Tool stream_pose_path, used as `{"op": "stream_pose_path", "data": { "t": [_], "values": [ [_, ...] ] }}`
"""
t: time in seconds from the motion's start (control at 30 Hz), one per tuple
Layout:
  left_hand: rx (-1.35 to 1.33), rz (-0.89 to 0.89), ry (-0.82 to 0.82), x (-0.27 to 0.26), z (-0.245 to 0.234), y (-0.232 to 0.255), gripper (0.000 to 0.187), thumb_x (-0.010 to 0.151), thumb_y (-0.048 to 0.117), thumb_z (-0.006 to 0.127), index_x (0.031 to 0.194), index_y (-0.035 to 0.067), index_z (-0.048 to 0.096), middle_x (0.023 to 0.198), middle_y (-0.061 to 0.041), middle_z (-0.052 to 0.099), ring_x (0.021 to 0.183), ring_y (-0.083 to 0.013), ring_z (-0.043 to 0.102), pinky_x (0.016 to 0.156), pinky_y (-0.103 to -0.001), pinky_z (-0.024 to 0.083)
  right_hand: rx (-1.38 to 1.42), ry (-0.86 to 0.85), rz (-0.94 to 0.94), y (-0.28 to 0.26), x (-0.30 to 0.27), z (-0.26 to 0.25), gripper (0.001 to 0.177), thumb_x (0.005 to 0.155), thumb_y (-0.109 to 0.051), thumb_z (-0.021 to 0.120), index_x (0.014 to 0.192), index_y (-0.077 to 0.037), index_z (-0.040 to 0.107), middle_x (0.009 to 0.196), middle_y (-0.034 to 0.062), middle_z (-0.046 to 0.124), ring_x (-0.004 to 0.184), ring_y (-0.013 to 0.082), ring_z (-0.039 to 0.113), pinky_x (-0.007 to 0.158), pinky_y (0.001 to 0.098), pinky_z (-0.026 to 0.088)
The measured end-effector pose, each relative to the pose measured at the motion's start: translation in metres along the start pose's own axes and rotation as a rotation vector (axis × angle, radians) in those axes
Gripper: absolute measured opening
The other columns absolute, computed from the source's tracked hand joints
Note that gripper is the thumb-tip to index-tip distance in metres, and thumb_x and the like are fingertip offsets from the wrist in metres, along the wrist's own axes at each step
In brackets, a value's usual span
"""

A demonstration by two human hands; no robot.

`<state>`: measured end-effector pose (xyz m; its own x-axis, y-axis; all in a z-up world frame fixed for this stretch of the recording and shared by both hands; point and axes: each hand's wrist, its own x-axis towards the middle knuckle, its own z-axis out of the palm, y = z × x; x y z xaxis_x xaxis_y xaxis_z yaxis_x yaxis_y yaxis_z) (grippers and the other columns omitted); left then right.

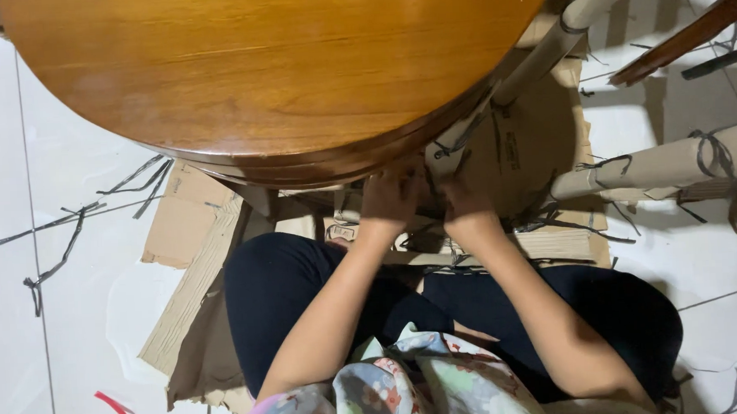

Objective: Wrapping the legs of a wooden stool with protective cardboard and securing them with plastic ties.

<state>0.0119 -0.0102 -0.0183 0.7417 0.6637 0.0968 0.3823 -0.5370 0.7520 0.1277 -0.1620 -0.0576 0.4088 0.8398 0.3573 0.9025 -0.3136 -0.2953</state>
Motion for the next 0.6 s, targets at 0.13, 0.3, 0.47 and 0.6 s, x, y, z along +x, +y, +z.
{"op": "stream_pose_path", "data": {
  "t": [0.13,0.3,0.47,0.6],
  "values": [
    [-0.131,-0.221,-0.363,-0.007,0.032,-0.018,0.042,0.099,0.041,0.047,0.114,0.013,0.074,0.11,-0.022,0.075,0.107,-0.0488,0.068,0.09,-0.059,0.056,0.091,-0.01,-0.007,0.006,0.015,-0.004,0.024,0.095,-0.014,0.061,0.117,-0.018,0.07,0.084,0.0115,0.072,0.081,0.0344,0.074,0.07,0.041,0.059],
    [-0.872,-0.517,0.11,-0.02,0.045,0.004,0.029,0.092,0.03,0.076,0.103,0.004,0.078,0.064,-0.013,0.066,0.061,-0.0156,0.064,0.048,-0.029,0.055,0.425,-0.138,0.154,0.002,0.028,-0.032,0.023,0.092,-0.014,0.071,0.115,-0.017,0.074,0.097,0.0135,0.077,0.095,0.0392,0.073,0.081,0.0486,0.058],
    [-1.119,-0.587,0.242,-0.033,0.066,0.006,0.014,0.098,0.011,0.065,0.093,0.0,0.071,0.076,-0.01,0.062,0.067,-0.013,0.057,0.058,-0.023,0.05,0.386,0.018,0.172,0.001,0.03,-0.036,0.012,0.09,-0.015,0.078,0.099,-0.022,0.081,0.084,0.0056,0.077,0.082,0.0311,0.075,0.072,0.0391,0.06],
    [-1.519,-0.482,0.337,-0.028,0.056,0.02,0.019,0.105,0.009,0.06,0.087,0.013,0.056,0.096,-0.004,0.066,0.085,-0.0083,0.06,0.078,-0.019,0.048,0.365,0.119,0.157,-0.02,0.042,-0.056,0.009,0.089,-0.008,0.079,0.094,-0.015,0.081,0.076,0.01,0.075,0.073,0.0344,0.073,0.063,0.0414,0.059]
  ]
}}
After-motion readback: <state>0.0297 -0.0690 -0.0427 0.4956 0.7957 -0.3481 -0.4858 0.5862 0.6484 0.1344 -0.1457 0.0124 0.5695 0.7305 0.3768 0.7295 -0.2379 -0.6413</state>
